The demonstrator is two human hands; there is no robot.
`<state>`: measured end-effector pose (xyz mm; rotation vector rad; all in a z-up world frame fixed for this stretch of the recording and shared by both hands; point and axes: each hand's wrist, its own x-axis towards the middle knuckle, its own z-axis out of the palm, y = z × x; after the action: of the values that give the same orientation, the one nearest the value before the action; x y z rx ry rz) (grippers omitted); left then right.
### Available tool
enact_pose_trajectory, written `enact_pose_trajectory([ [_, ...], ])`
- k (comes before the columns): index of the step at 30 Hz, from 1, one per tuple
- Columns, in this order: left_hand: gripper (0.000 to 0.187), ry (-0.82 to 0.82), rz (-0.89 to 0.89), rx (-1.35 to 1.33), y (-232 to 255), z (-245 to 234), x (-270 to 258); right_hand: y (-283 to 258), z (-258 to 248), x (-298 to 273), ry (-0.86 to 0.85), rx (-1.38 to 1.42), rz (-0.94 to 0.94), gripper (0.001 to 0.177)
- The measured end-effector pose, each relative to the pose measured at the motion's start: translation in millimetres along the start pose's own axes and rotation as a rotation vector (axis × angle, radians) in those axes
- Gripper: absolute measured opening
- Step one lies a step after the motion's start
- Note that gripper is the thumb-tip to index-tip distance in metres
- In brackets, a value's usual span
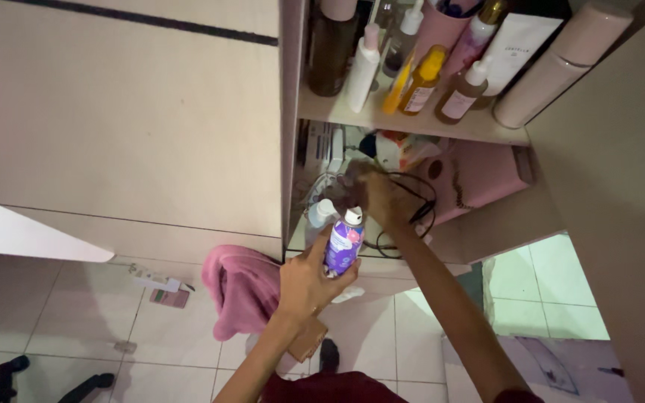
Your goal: The person wipes a small palette with a cloth, places makeup items into a large black organizer bag, and then puts the bag and other accessories into a closet.
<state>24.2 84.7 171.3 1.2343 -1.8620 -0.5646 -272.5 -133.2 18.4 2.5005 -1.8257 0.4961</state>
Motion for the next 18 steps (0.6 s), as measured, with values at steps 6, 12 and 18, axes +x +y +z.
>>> enact_pose_trajectory([
  [6,0.091,-0.141,-0.117,-0.032,13,-9,16,-33,-124,-53,0.282,0.921,0.782,0.063],
  [12,0.082,-0.213,-0.034,-0.133,34,9,26,-118,-212,-134,0.212,0.893,0.322,0.051],
  [18,0.082,-0.438,0.019,-0.277,52,30,30,-94,-211,-192,0.267,1.252,0.207,0.056],
])
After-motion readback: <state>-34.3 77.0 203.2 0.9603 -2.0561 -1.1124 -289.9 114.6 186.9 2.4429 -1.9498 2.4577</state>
